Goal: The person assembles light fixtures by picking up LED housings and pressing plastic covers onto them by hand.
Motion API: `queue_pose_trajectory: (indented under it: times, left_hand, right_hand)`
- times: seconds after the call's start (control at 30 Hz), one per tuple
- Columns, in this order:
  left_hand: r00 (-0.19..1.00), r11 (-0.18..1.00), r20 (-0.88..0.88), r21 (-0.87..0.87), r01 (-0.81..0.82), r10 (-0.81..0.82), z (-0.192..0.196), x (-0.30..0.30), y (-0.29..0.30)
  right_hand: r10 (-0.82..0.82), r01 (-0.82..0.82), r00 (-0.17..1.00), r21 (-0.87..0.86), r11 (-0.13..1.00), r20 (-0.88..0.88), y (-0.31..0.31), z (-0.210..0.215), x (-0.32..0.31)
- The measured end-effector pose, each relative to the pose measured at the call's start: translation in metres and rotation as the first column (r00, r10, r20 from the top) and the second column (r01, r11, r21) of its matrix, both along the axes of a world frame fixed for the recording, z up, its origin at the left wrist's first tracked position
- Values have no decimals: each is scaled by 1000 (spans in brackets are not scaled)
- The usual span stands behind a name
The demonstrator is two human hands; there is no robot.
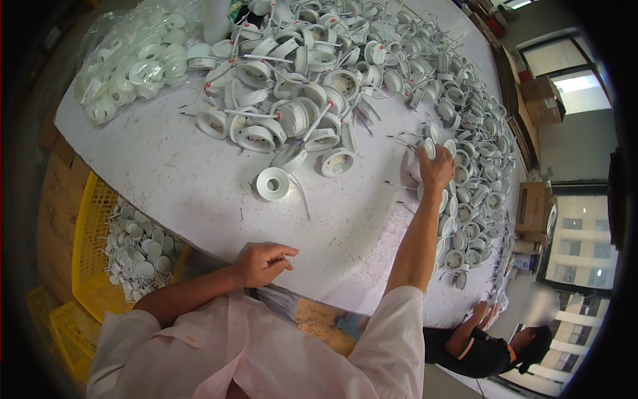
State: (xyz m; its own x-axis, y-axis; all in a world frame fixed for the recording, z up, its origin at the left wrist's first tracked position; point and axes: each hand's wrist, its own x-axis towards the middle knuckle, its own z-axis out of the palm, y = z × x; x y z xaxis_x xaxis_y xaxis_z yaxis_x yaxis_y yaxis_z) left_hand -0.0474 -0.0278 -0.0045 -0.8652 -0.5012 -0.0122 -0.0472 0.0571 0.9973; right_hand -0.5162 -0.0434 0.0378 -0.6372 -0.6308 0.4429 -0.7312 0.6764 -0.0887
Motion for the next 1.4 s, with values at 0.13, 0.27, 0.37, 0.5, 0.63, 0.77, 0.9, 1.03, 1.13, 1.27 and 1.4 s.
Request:
queue_pose_trajectory:
  times: [0.13, 0.27, 0.37, 0.5, 0.63, 0.77, 0.9, 1.03, 1.13, 1.27, 1.4]
  left_hand:
    - [997, 1000, 65, -8, -29, 30, 2, 4, -1]
    - [998, 999, 61, -21, -29, 30, 0, 5, 3]
    - [997, 999, 66, -29, -31, 33, -1, 7, 5]
    - [994, 997, 80, -33, -65, 67, -2, 10, 12]
    - [993, 996, 95, -63, -60, 65, -6, 9, 14]
    - [990, 997, 126, -42, -65, 70, 5, 4, 16]
    - [981, 963, -141, -219, -159, 130, 35, -14, 20]
    - [921, 645, -385, -691, -327, 54, 48, -30, 2]
    - [985, 809, 24, -567, 155, -172, 74, -21, -14]
    - [849, 852, 167, 269, 450, -501, 60, 1, -22]
    - [925, 726, -70, 599, 339, -374, 45, 19, -21]
  right_hand:
    - [351, -181, 885, -469, 865, 307, -12, -11, 118]
    - [469, -186, 760, -540, 821, 450, -9, -29, 230]
    - [308, -225, 923, -325, 919, 232, -12, -22, 259]
    - [293, -160, 888, -359, 920, 354, 4, -19, 267]
    - [367, -133, 832, -493, 860, 416, 52, -26, 264]
    - [375, -33, 722, -512, 858, 581, 115, -21, 265]
    - [441, -113, 694, -519, 847, 570, 159, -9, 287]
    - [633, -500, 686, -399, 769, 360, 175, 23, 315]
    - [753, -664, 550, -357, 657, 361, 179, 33, 324]
    - [804, -760, 405, -329, 561, 436, 176, 34, 334]
    - [762, -658, 429, -410, 632, 486, 173, 32, 342]
